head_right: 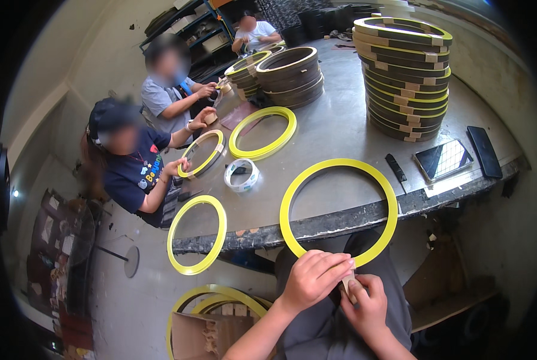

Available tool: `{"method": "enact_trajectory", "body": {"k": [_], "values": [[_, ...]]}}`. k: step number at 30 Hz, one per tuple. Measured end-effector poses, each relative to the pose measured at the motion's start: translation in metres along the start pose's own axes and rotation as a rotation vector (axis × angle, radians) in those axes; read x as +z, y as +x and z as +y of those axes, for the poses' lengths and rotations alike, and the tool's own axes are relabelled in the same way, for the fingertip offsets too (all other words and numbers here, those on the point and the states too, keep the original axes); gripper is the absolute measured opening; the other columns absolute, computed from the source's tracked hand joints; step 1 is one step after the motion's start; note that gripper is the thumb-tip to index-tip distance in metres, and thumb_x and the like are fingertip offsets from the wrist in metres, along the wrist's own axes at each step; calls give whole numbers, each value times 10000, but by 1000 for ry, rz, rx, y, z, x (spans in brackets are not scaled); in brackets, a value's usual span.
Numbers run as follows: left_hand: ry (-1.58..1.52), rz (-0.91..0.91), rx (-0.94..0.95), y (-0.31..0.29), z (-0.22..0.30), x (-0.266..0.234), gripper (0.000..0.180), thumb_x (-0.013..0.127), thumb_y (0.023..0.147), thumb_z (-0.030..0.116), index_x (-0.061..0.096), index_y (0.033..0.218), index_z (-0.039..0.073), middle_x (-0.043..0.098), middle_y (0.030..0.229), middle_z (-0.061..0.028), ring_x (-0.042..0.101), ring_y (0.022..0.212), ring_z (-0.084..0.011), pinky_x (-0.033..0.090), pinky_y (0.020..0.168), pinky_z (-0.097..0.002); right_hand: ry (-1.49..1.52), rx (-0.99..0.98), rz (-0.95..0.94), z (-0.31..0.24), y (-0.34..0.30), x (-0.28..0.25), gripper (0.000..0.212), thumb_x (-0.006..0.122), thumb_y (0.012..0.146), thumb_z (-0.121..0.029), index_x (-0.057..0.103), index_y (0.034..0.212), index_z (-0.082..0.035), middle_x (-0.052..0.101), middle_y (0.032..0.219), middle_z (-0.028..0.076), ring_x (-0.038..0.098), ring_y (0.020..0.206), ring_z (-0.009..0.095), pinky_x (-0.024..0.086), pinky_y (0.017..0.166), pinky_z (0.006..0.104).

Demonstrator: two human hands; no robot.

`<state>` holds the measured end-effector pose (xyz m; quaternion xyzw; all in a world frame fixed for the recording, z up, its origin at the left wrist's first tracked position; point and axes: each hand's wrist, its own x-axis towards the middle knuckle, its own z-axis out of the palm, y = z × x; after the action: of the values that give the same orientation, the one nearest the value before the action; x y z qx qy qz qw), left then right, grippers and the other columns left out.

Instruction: Manual application of adhesive strips and tape to circular wooden speaker components.

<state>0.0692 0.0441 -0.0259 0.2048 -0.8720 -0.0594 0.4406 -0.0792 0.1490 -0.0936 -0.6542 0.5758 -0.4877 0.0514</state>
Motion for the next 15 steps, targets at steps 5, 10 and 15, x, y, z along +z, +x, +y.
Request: {"method": "enact_trajectory", "body": {"k": [5, 10, 15], "values": [[8, 2, 45, 4, 0, 2, 302, 803, 795, 88, 734, 1087, 49, 730, 1077, -75, 704, 881, -238, 544, 748, -355, 28, 26, 36, -12, -1, -20, 421, 812, 693, -27, 657, 1083, -54, 629, 1037, 150, 649, 871, 323, 549, 725, 386], [11, 25, 26, -1, 1, 2, 267, 810, 794, 76, 750, 1054, 60, 739, 1056, -62, 712, 864, -227, 541, 743, -354, 2, 17, 60, -36, 21, -41, 320, 749, 746, -15, 671, 1055, -43, 632, 968, 150, 641, 781, 299, 519, 675, 388], [-7, 32, 1, 3, 1, 3, 265, 817, 801, 83, 745, 1056, 60, 744, 1042, -42, 715, 859, -213, 536, 733, -346, 46, 12, 23, -26, 15, -39, 297, 762, 721, -26, 701, 1010, -52, 634, 973, 136, 643, 783, 287, 522, 645, 368]]}}
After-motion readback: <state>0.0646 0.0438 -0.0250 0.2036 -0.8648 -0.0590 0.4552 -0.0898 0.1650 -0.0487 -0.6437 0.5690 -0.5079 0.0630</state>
